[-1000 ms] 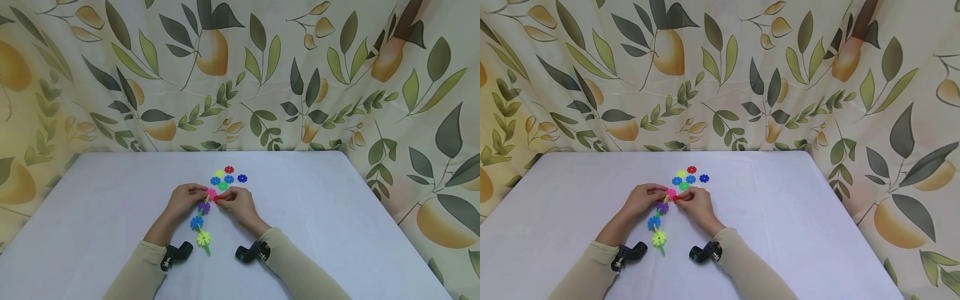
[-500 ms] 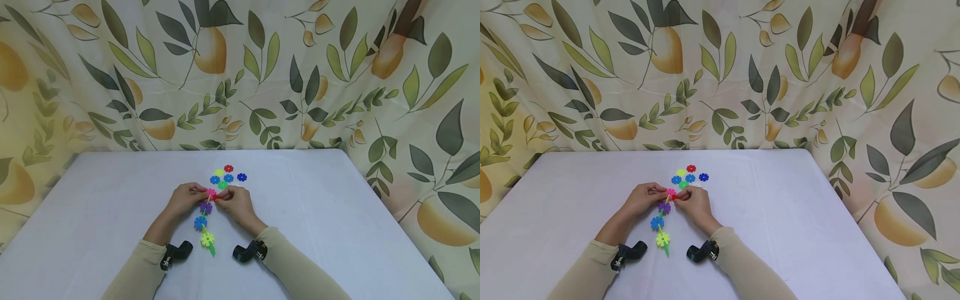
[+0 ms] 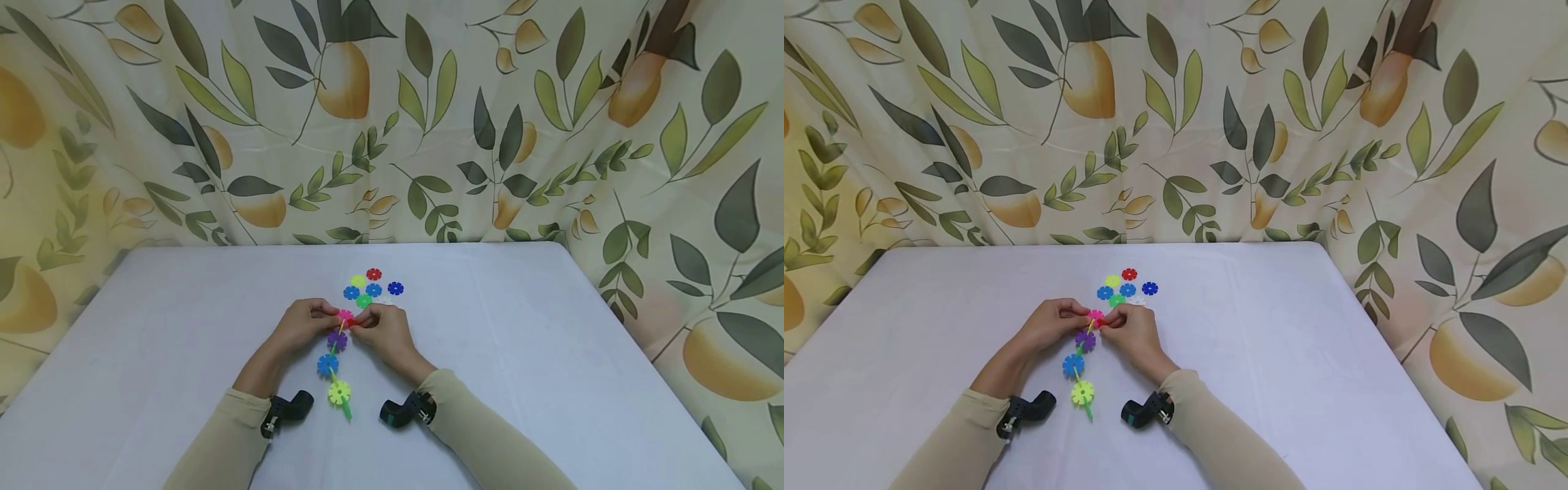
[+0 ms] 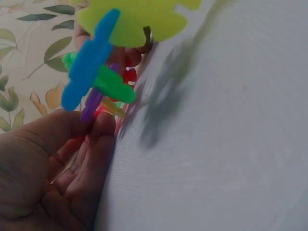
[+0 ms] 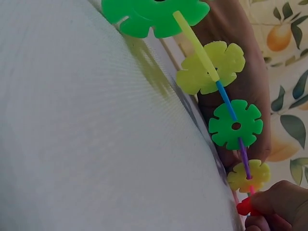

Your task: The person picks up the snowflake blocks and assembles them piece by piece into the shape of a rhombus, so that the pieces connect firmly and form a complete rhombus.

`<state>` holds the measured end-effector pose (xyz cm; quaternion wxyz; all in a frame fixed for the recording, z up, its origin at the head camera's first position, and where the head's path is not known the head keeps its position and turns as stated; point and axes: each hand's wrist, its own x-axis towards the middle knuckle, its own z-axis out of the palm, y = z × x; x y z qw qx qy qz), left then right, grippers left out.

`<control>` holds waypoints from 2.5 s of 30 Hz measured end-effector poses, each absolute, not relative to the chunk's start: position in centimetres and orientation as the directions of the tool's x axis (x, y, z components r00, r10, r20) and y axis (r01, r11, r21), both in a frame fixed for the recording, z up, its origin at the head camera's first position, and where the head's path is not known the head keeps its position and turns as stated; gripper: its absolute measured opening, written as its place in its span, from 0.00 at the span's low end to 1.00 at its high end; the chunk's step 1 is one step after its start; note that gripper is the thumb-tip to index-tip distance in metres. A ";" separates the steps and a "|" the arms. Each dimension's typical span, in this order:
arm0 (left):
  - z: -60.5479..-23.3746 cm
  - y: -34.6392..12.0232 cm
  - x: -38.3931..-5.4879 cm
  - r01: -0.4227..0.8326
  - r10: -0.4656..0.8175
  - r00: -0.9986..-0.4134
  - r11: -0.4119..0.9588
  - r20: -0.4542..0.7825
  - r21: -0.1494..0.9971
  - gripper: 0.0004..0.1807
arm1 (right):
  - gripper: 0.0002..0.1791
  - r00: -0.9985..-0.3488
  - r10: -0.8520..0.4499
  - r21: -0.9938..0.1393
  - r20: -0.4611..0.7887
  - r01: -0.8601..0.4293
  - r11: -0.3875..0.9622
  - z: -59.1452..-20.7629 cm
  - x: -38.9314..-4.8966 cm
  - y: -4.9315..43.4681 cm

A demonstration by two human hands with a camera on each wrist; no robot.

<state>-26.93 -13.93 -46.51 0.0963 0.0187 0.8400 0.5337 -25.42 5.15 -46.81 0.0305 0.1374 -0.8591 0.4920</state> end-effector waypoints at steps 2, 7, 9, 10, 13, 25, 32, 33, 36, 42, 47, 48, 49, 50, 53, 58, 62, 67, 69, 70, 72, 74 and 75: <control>-46.5 -14.0 -26.9 -0.070 0.140 -0.980 0.420 -0.141 0.905 0.07 | 0.04 -0.960 -0.205 -0.836 0.189 -0.267 0.480 -46.8 -25.5 5.1; -46.5 -14.0 -27.0 -0.073 0.143 -0.979 0.408 -0.143 0.910 0.07 | 0.04 -0.961 -0.202 -0.834 0.186 -0.263 0.485 -46.9 -25.5 5.1; -46.6 -14.0 -27.0 -0.076 0.141 -0.979 0.413 -0.146 0.907 0.07 | 0.04 -0.962 -0.202 -0.834 0.186 -0.263 0.485 -46.9 -25.5 5.1; -46.6 -14.0 -27.0 -0.075 0.142 -0.979 0.416 -0.146 0.906 0.08 | 0.04 -0.962 -0.202 -0.835 0.185 -0.262 0.484 -46.9 -25.5 5.1; -46.6 -13.9 -27.0 -0.075 0.137 -0.979 0.434 -0.148 0.898 0.08 | 0.04 -0.961 -0.204 -0.838 0.186 -0.263 0.478 -46.9 -25.5 5.1; -46.6 -13.9 -27.0 -0.055 0.130 -0.983 0.460 -0.128 0.886 0.08 | 0.04 -0.957 -0.210 -0.834 0.201 -0.279 0.476 -47.0 -25.5 5.1; -46.9 -13.8 -27.2 -0.073 0.096 -0.987 0.452 -0.130 0.889 0.10 | 0.08 -0.962 -0.211 -0.848 0.172 -0.253 0.466 -47.1 -25.5 5.6; -46.9 -13.8 -27.2 -0.073 0.094 -0.987 0.449 -0.128 0.890 0.10 | 0.09 -0.962 -0.214 -0.849 0.167 -0.251 0.466 -47.2 -25.6 5.7; -46.9 -13.9 -27.1 -0.074 0.092 -0.988 0.445 -0.127 0.893 0.10 | 0.12 -0.964 -0.227 -0.858 0.142 -0.234 0.456 -47.2 -25.7 6.2; -46.9 -14.1 -27.2 -0.107 0.081 -0.985 0.414 -0.154 0.904 0.11 | 0.14 -0.976 -0.202 -0.873 0.082 -0.168 0.457 -46.3 -26.6 7.8; -46.8 -14.0 -27.2 -0.113 0.086 -0.984 0.393 -0.159 0.913 0.11 | 0.15 -0.993 -0.080 -0.871 0.082 -0.111 0.478 -45.3 -28.2 9.4; -46.8 -14.0 -27.1 -0.109 0.088 -0.984 0.396 -0.156 0.912 0.11 | 0.15 -0.995 -0.059 -0.871 0.085 -0.103 0.480 -45.1 -28.5 9.7; -46.8 -14.0 -27.1 -0.110 0.087 -0.984 0.397 -0.157 0.911 0.11 | 0.16 -0.995 -0.043 -0.868 0.088 -0.098 0.487 -45.0 -28.9 9.9; -46.8 -14.0 -27.1 -0.112 0.085 -0.984 0.399 -0.158 0.910 0.11 | 0.16 -0.995 -0.036 -0.865 0.092 -0.098 0.493 -44.9 -29.1 10.1; -46.8 -14.0 -27.1 -0.115 0.081 -0.984 0.405 -0.161 0.907 0.11 | 0.16 -0.995 -0.071 -0.862 0.072 -0.098 0.498 -44.5 -29.2 10.1; -46.7 -14.0 -27.0 -0.109 0.104 -0.982 0.380 -0.160 0.919 0.12 | 0.18 -0.972 -0.234 -0.888 -0.032 -0.080 0.453 -44.7 -27.6 8.9; -46.5 -14.1 -27.0 -0.095 0.105 -0.983 0.409 -0.150 0.908 0.13 | 0.16 -0.948 -0.317 -0.879 -0.031 -0.126 0.461 -45.2 -26.6 7.6; -46.4 -14.2 -27.0 -0.108 0.103 -0.981 0.410 -0.164 0.906 0.16 | 0.11 -0.946 -0.323 -0.856 0.007 -0.172 0.487 -45.6 -26.4 6.4; -46.3 -14.2 -27.0 -0.118 0.100 -0.980 0.394 -0.170 0.911 0.16 | 0.08 -0.953 -0.302 -0.850 0.016 -0.172 0.497 -45.6 -26.4 6.2; -46.3 -14.2 -27.0 -0.119 0.098 -0.980 0.391 -0.170 0.913 0.16 | 0.07 -0.957 -0.288 -0.849 0.016 -0.166 0.502 -45.7 -26.4 6.2; -46.3 -14.1 -26.9 -0.124 0.090 -0.981 0.387 -0.171 0.914 0.16 | 0.06 -0.961 -0.276 -0.852 0.025 -0.165 0.497 -45.9 -26.4 6.2; -46.3 -14.0 -26.8 -0.128 0.081 -0.982 0.388 -0.173 0.913 0.15 | 0.05 -0.963 -0.269 -0.856 0.035 -0.168 0.489 -46.0 -26.4 6.2; -46.3 -14.0 -26.8 -0.128 0.081 -0.982 0.386 -0.172 0.914 0.15 | 0.05 -0.964 -0.265 -0.858 0.038 -0.168 0.485 -46.0 -26.4 6.2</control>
